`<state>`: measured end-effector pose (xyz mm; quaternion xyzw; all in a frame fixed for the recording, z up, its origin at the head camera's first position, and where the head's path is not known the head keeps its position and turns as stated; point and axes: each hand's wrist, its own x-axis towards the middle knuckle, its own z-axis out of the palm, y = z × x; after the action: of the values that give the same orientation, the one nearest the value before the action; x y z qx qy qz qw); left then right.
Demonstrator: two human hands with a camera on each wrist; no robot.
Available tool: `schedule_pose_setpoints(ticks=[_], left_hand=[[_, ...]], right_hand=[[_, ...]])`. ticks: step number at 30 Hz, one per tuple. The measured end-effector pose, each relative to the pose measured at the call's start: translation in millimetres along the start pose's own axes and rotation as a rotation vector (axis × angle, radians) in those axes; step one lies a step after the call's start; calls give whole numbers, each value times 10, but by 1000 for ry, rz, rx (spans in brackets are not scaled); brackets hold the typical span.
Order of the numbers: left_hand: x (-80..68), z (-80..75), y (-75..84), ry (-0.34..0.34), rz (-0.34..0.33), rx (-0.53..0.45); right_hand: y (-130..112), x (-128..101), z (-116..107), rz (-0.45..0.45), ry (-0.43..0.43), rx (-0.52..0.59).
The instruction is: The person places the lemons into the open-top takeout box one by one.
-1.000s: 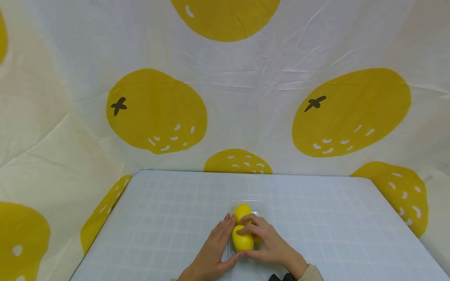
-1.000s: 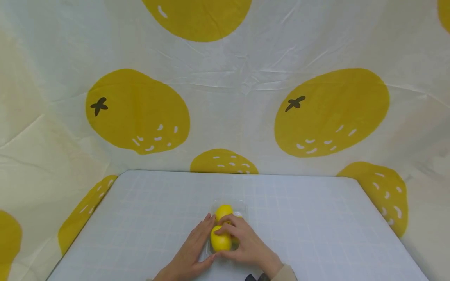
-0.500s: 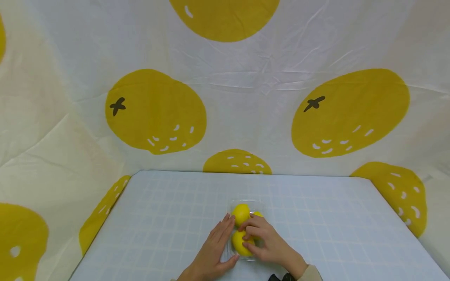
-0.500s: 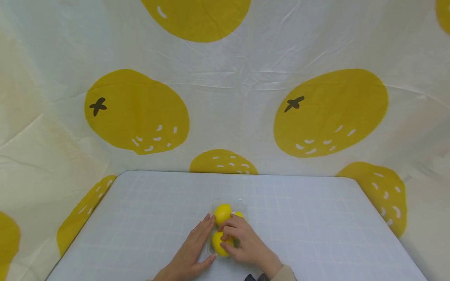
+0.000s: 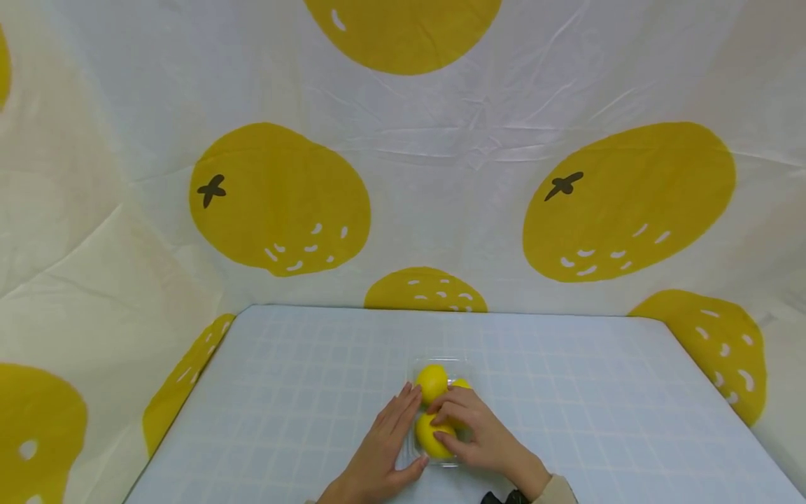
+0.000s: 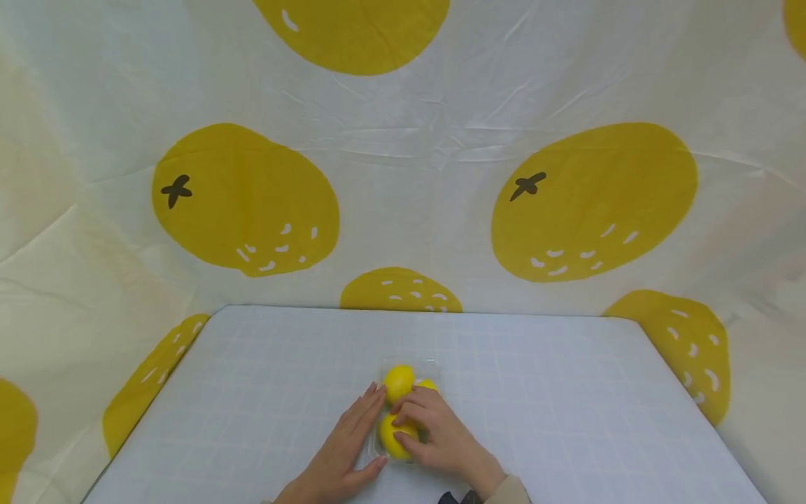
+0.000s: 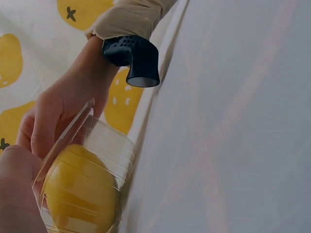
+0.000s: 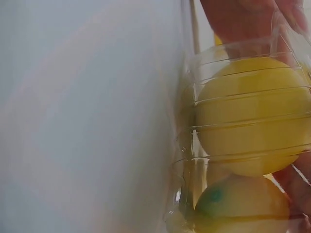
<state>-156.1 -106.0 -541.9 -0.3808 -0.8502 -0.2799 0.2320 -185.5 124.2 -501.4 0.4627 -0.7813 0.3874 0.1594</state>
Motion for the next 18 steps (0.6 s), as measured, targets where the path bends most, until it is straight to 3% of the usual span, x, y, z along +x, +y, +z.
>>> schedule_pose_setpoints(ticks=[11,18], left_hand=[[5,-13,11,-43,-46,-20],[5,5,-33,-24,-40,-5]], right_hand=[[-28,29,-58,-26,31,19],[-72,45,-156,-13,56,25]])
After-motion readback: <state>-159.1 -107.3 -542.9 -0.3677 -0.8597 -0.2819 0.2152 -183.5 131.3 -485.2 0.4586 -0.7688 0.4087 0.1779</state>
